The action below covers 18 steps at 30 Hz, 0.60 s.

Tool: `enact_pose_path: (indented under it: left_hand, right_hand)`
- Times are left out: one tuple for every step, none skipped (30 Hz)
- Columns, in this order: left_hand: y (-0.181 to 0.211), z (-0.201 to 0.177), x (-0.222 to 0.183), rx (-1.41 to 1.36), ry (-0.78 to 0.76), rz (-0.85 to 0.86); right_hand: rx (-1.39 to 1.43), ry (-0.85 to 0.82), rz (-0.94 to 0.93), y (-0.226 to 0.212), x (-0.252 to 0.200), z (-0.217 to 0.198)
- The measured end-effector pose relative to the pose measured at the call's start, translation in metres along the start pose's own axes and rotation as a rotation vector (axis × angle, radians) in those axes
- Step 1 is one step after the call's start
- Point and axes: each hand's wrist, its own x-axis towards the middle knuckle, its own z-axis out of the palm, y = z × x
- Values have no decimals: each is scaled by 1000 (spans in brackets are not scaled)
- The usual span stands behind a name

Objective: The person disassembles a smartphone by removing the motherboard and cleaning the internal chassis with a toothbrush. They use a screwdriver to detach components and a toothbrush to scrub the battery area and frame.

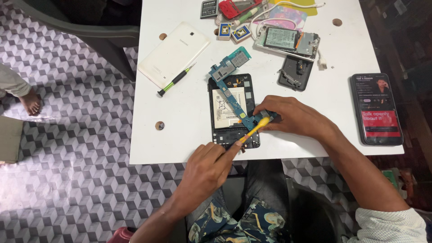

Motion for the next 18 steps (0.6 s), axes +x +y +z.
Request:
enact_pose_path:
  left_hand:
    - [1, 2, 1, -24, 5, 1]
    - [2, 3, 3, -6, 2, 15]
    - [3, 3, 5, 11, 0, 27]
    - [4, 1, 8, 27, -1, 39]
    - [3, -2, 11, 41, -14, 36]
    - [1, -5, 15, 55, -26, 34]
    - [0, -8, 19, 66, -41, 36]
    - [-1, -13, 20, 49, -30, 25]
    - [-1, -18, 20, 31, -23, 17]
    - [0, -20, 21, 12, -17, 9]
    - [1, -19, 22, 14, -15, 26]
    - [4, -16, 24, 15, -12, 43]
    - [6, -13, 25, 23, -8, 57]
    - [7, -10, 28, 40, -14, 64]
    - [7, -6, 32, 56, -19, 70]
    - [8, -4, 34, 72, -23, 76]
    - [8, -5, 35, 70, -29, 81]
    - [7, -6, 35, 67, -34, 85]
  right_hand:
    - [8, 9, -6, 0, 0, 0]
    - [17, 18, -12, -1, 0, 1]
    - [24, 26, -18, -1, 1, 1]
    - [25, 7, 33, -1, 1, 1]
    - [25, -8, 86, -2, 1, 1]
    - [26, -24, 139, -2, 2, 2]
    - [30, -19, 134, -1, 2, 2]
    - [34, -15, 128, 0, 3, 2]
    - [41, -7, 127, 1, 2, 3]
    - [39, 2, 116, 3, 1, 3]
    - [38, 6, 101, 4, 1, 4]
    - [38, 9, 86, 4, 0, 4]
    - [31, 4, 89, 5, 1, 4]
    - [24, -1, 92, 4, 1, 4]
    - [17, -7, 94, 4, 1, 3]
    - [13, -3, 76, 3, 1, 3]
    - [7, 2, 58, 3, 2, 2]
    - [1, 6, 41, 2, 1, 1]
